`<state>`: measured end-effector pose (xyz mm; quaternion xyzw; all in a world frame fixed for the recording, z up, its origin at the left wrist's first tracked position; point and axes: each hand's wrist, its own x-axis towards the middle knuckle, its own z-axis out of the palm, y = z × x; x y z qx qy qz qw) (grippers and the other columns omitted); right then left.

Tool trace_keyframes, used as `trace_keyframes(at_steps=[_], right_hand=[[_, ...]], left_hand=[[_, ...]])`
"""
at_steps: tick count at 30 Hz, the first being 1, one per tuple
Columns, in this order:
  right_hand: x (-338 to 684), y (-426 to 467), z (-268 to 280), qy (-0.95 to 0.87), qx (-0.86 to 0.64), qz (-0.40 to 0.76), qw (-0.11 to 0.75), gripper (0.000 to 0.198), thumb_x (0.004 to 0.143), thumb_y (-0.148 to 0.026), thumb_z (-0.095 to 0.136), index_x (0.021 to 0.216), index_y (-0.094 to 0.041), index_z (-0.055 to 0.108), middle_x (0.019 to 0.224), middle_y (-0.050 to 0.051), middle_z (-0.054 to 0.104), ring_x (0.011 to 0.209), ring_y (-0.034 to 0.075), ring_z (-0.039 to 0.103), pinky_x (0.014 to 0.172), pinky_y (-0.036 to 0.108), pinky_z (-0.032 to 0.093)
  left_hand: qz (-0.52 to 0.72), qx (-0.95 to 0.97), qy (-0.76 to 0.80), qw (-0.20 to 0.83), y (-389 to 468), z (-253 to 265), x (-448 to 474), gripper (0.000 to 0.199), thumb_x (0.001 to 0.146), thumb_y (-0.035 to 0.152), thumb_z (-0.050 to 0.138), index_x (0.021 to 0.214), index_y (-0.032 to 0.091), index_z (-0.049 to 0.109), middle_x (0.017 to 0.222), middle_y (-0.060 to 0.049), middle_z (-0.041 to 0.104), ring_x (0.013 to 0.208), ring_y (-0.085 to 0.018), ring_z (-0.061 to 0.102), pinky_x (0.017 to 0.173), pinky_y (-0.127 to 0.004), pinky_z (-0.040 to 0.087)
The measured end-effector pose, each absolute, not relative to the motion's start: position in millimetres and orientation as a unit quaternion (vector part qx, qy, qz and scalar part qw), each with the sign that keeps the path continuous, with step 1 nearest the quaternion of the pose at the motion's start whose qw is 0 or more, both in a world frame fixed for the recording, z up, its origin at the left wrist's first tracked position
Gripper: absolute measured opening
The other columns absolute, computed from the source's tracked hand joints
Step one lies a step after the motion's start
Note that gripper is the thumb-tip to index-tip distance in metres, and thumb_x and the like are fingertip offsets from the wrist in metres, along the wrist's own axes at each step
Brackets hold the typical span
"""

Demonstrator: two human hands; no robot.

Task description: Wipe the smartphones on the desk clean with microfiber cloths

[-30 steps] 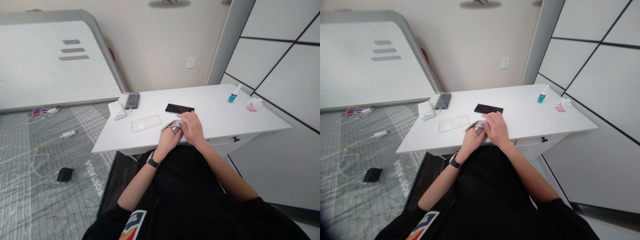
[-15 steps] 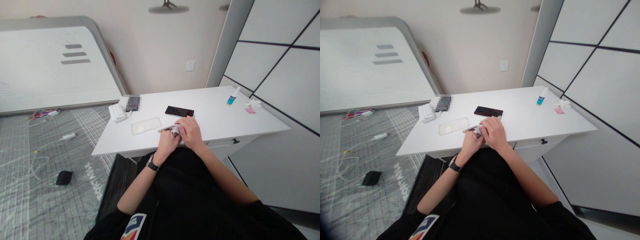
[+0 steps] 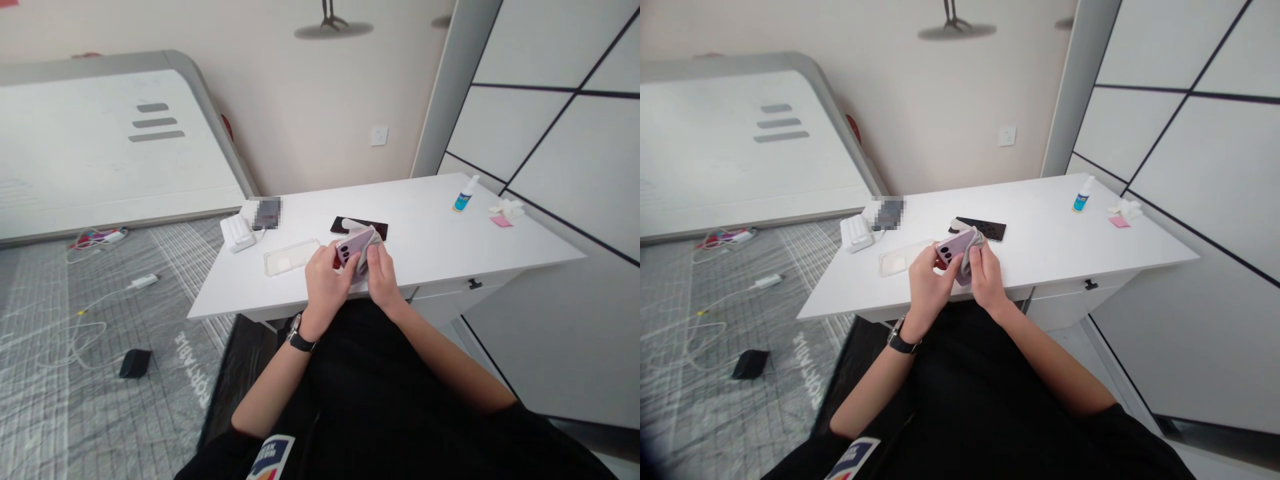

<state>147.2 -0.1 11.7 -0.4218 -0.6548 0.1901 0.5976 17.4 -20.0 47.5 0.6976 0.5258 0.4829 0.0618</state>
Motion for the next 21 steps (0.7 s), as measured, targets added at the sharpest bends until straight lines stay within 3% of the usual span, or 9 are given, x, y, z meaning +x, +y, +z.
trace_keyframes(at_steps=[6,9,12,17,21], right_hand=[[145.5,1.9,25.6,-0.659,-0.414,0.113,0.618,0.057,0.106,-0.055,0.030,0.148,-0.016,0.036,0.129,0.019,0.060,0.123,0.030,0.061,0.106,0.045,0.050],[149.7,3.7,37.9,-0.691,-0.379,0.032,0.614,0.043,0.101,-0.051,0.045,0.131,-0.020,0.050,0.130,0.017,0.055,0.123,0.032,0.057,0.105,0.050,0.050],[152.2,4.6,47.8,-0.744,-0.331,-0.048,0.579,0.022,0.095,-0.037,0.058,0.113,-0.023,0.059,0.121,0.012,0.060,0.117,0.031,0.056,0.106,0.052,0.048],[154.5,8.1,58.1,-0.806,-0.293,-0.085,0.507,0.020,0.091,-0.022,0.058,0.111,-0.025,0.062,0.111,0.005,0.068,0.112,0.027,0.060,0.120,0.055,0.033],[159.7,11.9,67.7,-0.800,-0.360,-0.056,0.477,0.030,0.091,-0.033,0.066,0.118,-0.021,0.061,0.114,0.009,0.069,0.109,0.027,0.062,0.105,0.047,0.049]], left_hand=[[0.442,0.751,0.490,-0.028,-20.9,38.4,31.3,0.020,0.103,0.032,0.051,0.114,0.021,0.064,0.092,-0.005,0.068,0.089,-0.020,0.061,0.075,-0.030,0.045],[0.455,0.753,0.475,-0.027,-14.0,31.9,30.6,0.018,0.103,0.028,0.045,0.105,0.021,0.062,0.092,-0.006,0.067,0.087,-0.021,0.060,0.071,-0.030,0.043],[0.477,0.742,0.471,0.010,-4.0,23.4,28.0,0.010,0.095,0.023,0.050,0.090,0.020,0.059,0.086,-0.007,0.066,0.080,-0.022,0.060,0.067,-0.031,0.042],[0.457,0.746,0.476,0.091,5.2,9.3,24.9,0.015,0.082,0.012,0.058,0.071,0.020,0.053,0.068,-0.004,0.063,0.063,-0.018,0.058,0.058,-0.029,0.037],[0.454,0.738,0.485,0.117,6.6,1.6,23.6,0.018,0.084,0.013,0.058,0.069,0.020,0.052,0.059,-0.001,0.059,0.052,-0.015,0.053,0.052,-0.027,0.034]])
